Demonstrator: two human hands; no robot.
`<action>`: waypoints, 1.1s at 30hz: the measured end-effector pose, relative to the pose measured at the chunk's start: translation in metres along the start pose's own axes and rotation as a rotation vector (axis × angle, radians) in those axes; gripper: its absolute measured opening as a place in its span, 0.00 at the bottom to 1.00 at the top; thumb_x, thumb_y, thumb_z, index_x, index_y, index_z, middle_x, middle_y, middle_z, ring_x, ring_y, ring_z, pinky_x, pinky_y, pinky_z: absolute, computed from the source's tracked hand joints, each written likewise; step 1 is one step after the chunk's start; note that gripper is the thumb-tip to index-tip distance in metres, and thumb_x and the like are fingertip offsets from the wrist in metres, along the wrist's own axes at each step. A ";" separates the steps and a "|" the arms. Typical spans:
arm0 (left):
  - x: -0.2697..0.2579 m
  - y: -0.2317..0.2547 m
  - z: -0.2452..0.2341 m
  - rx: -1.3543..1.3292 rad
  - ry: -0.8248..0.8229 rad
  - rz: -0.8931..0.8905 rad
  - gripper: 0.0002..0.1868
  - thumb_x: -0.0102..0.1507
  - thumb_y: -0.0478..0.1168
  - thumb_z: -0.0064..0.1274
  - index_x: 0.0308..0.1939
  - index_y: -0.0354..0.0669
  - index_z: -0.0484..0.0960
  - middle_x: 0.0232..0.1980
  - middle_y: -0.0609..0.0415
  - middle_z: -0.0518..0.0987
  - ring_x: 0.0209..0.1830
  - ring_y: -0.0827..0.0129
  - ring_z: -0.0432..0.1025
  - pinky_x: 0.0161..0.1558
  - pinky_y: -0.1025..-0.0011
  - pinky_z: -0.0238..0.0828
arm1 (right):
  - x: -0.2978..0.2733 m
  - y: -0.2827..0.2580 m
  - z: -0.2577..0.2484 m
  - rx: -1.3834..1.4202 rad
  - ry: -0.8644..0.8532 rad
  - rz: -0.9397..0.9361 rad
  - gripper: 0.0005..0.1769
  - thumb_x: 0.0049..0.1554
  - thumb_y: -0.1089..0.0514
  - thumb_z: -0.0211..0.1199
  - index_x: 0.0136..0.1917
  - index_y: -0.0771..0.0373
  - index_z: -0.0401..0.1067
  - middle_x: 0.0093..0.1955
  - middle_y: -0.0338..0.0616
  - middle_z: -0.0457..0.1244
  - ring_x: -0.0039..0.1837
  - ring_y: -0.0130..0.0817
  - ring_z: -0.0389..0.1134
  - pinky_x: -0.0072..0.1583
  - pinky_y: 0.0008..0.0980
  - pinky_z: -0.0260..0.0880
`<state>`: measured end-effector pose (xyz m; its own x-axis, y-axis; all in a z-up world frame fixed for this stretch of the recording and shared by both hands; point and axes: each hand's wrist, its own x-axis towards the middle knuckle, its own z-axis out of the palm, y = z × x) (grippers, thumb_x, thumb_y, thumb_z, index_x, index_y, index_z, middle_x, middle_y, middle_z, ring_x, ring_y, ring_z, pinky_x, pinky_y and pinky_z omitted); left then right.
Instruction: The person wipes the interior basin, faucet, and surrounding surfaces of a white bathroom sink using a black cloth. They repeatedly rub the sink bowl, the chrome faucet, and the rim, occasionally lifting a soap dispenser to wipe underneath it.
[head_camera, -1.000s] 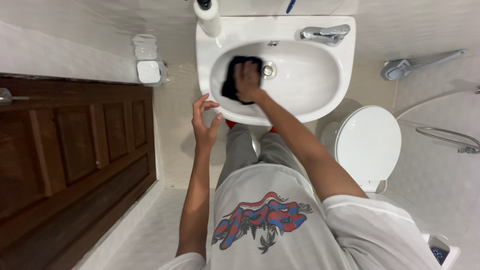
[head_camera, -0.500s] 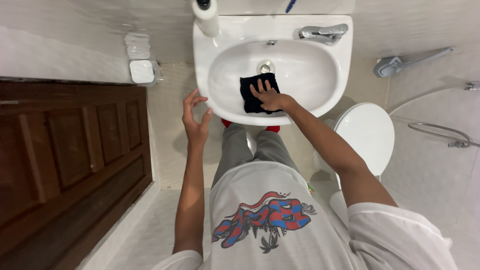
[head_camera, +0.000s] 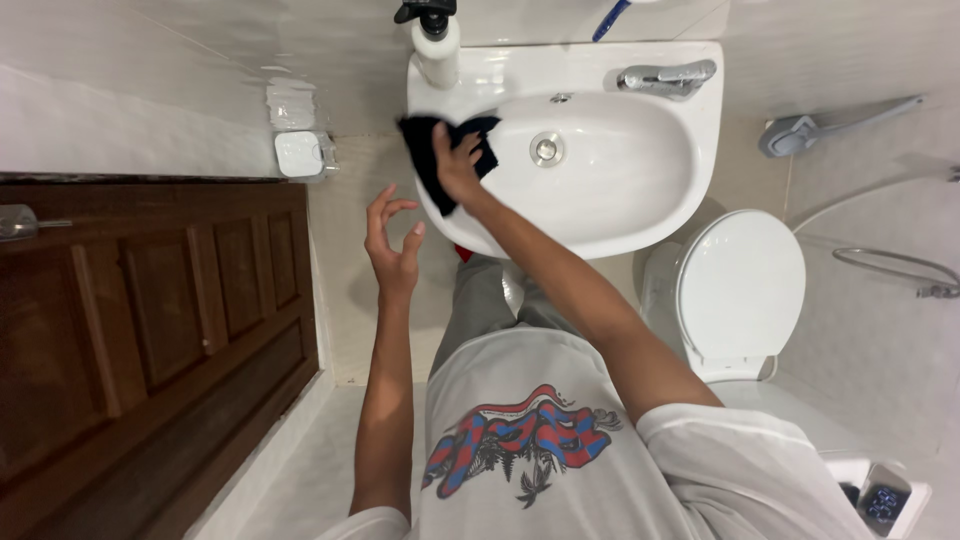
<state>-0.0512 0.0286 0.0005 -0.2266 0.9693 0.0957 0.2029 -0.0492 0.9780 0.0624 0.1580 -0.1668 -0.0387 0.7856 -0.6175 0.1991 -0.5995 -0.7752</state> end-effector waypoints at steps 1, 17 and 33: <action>0.001 0.000 -0.003 0.012 -0.006 0.010 0.33 0.61 0.38 0.56 0.71 0.36 0.69 0.53 0.46 0.80 0.58 0.60 0.75 0.70 0.59 0.63 | 0.012 -0.001 -0.001 0.066 0.063 0.022 0.71 0.54 0.13 0.30 0.80 0.76 0.18 0.84 0.68 0.17 0.84 0.65 0.15 0.80 0.52 0.23; 0.003 -0.002 -0.018 -0.005 -0.021 0.006 0.32 0.61 0.38 0.56 0.70 0.36 0.70 0.53 0.46 0.80 0.59 0.61 0.75 0.72 0.57 0.60 | 0.063 0.011 -0.146 0.941 0.266 -0.003 0.75 0.46 0.10 0.38 0.79 0.57 0.04 0.88 0.49 0.27 0.87 0.49 0.35 0.82 0.54 0.37; 0.003 -0.009 -0.020 -0.042 -0.001 0.038 0.31 0.63 0.42 0.57 0.69 0.36 0.70 0.52 0.46 0.81 0.58 0.61 0.74 0.70 0.58 0.65 | -0.052 0.010 -0.043 -0.504 -0.448 -0.251 0.70 0.60 0.24 0.52 0.77 0.84 0.19 0.81 0.82 0.19 0.84 0.69 0.19 0.80 0.50 0.31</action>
<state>-0.0730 0.0276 -0.0043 -0.2184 0.9667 0.1332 0.1715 -0.0963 0.9805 0.1082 0.1179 -0.1365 -0.5190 0.6877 -0.5076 0.5552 -0.1803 -0.8119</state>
